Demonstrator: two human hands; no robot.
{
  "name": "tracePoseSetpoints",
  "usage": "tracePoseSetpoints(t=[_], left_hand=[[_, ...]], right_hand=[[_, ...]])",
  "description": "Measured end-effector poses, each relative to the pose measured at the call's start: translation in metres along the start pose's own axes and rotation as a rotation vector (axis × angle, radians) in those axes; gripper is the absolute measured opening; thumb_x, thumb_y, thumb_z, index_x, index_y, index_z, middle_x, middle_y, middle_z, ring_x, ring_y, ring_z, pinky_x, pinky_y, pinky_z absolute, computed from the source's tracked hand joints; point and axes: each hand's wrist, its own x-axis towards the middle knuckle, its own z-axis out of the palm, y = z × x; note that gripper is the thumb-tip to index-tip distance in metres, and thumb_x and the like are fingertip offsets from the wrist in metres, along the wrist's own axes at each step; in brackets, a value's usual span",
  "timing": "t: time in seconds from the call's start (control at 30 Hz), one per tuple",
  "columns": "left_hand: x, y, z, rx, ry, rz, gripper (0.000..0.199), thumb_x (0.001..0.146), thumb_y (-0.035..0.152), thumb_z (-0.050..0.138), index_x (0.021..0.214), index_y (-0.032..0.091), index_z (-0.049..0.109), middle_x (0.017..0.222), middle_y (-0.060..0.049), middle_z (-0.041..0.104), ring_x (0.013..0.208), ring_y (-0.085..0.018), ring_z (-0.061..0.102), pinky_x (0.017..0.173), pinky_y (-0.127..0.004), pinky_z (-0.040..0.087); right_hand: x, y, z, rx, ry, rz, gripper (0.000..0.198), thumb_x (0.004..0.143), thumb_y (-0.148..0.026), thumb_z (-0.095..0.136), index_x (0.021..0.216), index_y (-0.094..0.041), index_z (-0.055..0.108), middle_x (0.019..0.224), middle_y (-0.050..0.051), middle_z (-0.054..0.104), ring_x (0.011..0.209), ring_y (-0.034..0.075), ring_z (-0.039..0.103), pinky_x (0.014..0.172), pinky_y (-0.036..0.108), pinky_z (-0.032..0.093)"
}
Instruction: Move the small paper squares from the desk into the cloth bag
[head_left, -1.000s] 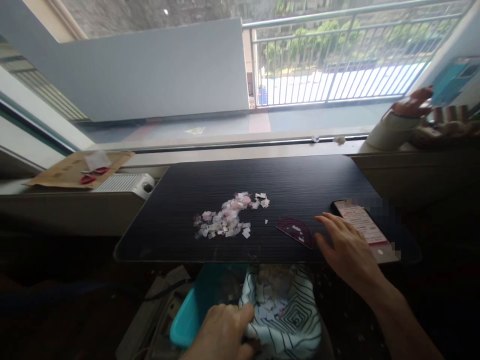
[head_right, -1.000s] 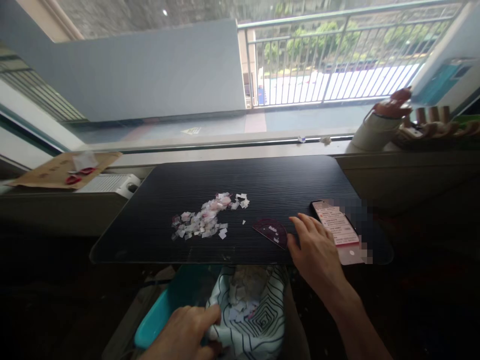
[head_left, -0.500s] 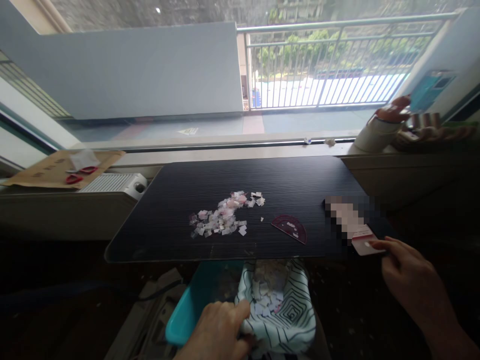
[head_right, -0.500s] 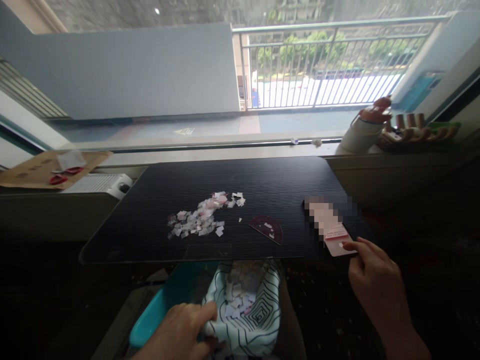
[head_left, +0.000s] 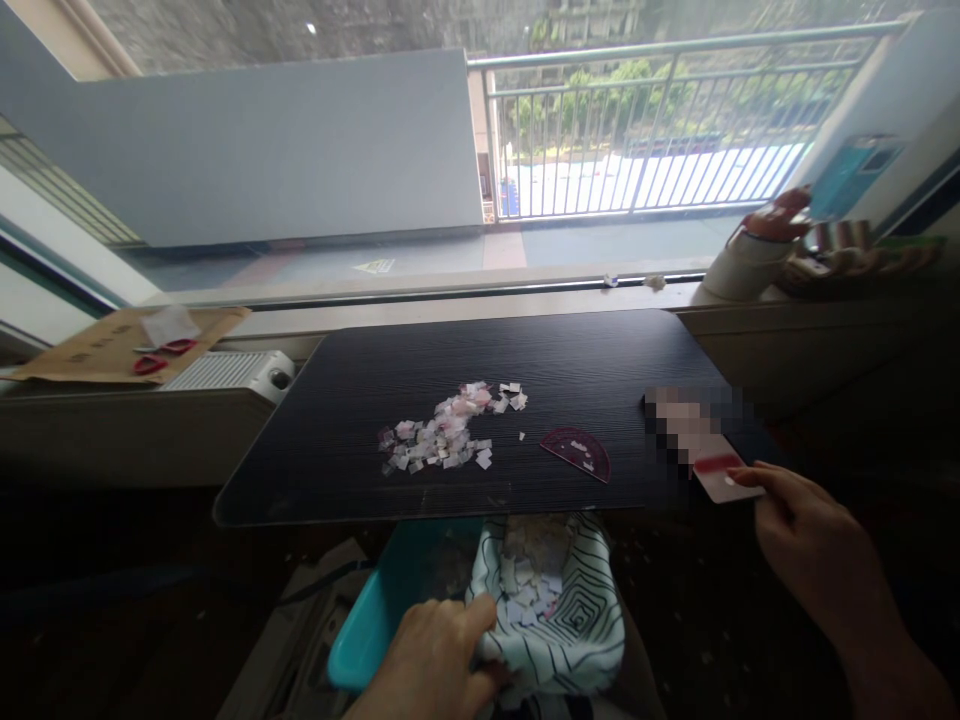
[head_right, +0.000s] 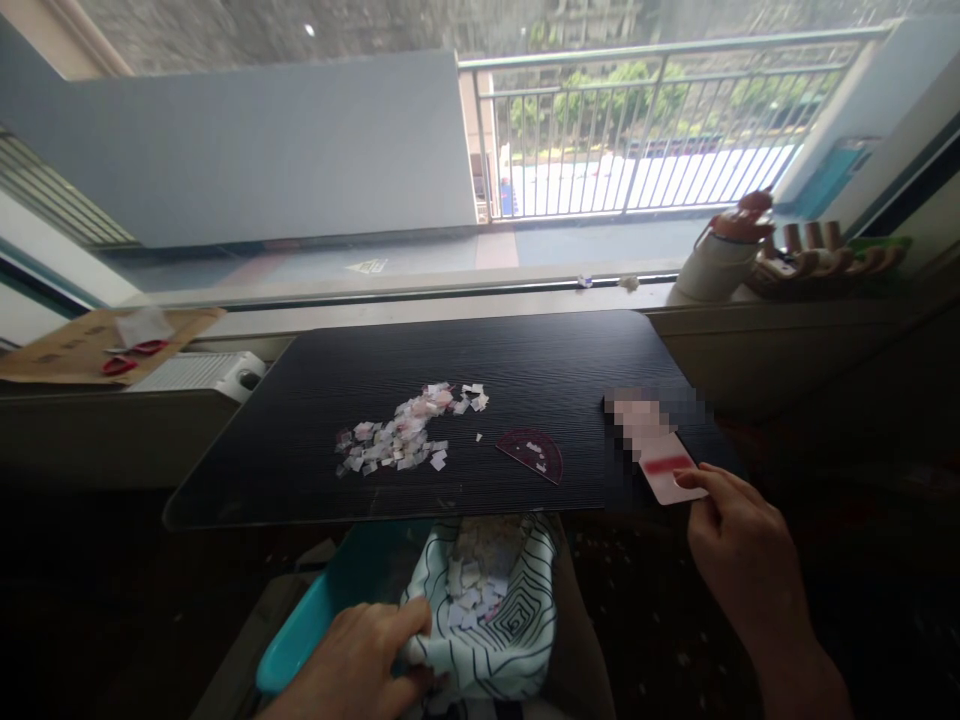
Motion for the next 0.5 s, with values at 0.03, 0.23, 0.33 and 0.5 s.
tracePoseSetpoints(t=[0.03, 0.23, 0.33, 0.5], left_hand=[[0.0, 0.0, 0.0, 0.001, 0.005, -0.002, 0.012, 0.076, 0.03, 0.059, 0.086, 0.023, 0.06, 0.088, -0.002, 0.07, 0.086, -0.026, 0.063, 0.069, -0.031, 0.038], [0.0, 0.001, -0.002, -0.023, 0.034, 0.021, 0.01, 0.076, 0.031, 0.06, 0.085, 0.024, 0.06, 0.082, 0.0, 0.069, 0.082, -0.025, 0.064, 0.067, -0.03, 0.038], [-0.003, 0.002, -0.004, -0.038, 0.047, 0.025, 0.013, 0.078, 0.035, 0.061, 0.084, 0.024, 0.061, 0.082, -0.001, 0.069, 0.081, -0.025, 0.064, 0.067, -0.029, 0.04], [-0.011, 0.0, -0.005, -0.059, 0.069, 0.012, 0.016, 0.079, 0.038, 0.061, 0.084, 0.023, 0.061, 0.081, -0.003, 0.069, 0.08, -0.026, 0.064, 0.07, -0.031, 0.042]], right_hand=[[0.001, -0.002, 0.001, -0.006, 0.007, -0.013, 0.029, 0.078, -0.021, 0.041, 0.092, -0.02, 0.067, 0.107, 0.012, 0.069, 0.098, 0.032, 0.065, 0.086, 0.051, 0.05], [0.015, -0.047, 0.03, 0.037, -0.127, -0.185, 0.028, 0.087, -0.03, 0.044, 0.104, -0.019, 0.063, 0.108, 0.008, 0.069, 0.096, 0.026, 0.065, 0.082, 0.041, 0.051], [0.022, -0.083, 0.053, -0.023, -0.26, -0.308, 0.04, 0.087, -0.042, 0.05, 0.117, -0.018, 0.059, 0.12, 0.009, 0.064, 0.105, 0.028, 0.061, 0.08, 0.04, 0.051], [0.032, -0.109, 0.076, -0.171, -0.283, -0.413, 0.045, 0.085, -0.042, 0.053, 0.121, -0.015, 0.058, 0.112, 0.013, 0.065, 0.098, 0.031, 0.059, 0.076, 0.043, 0.049]])
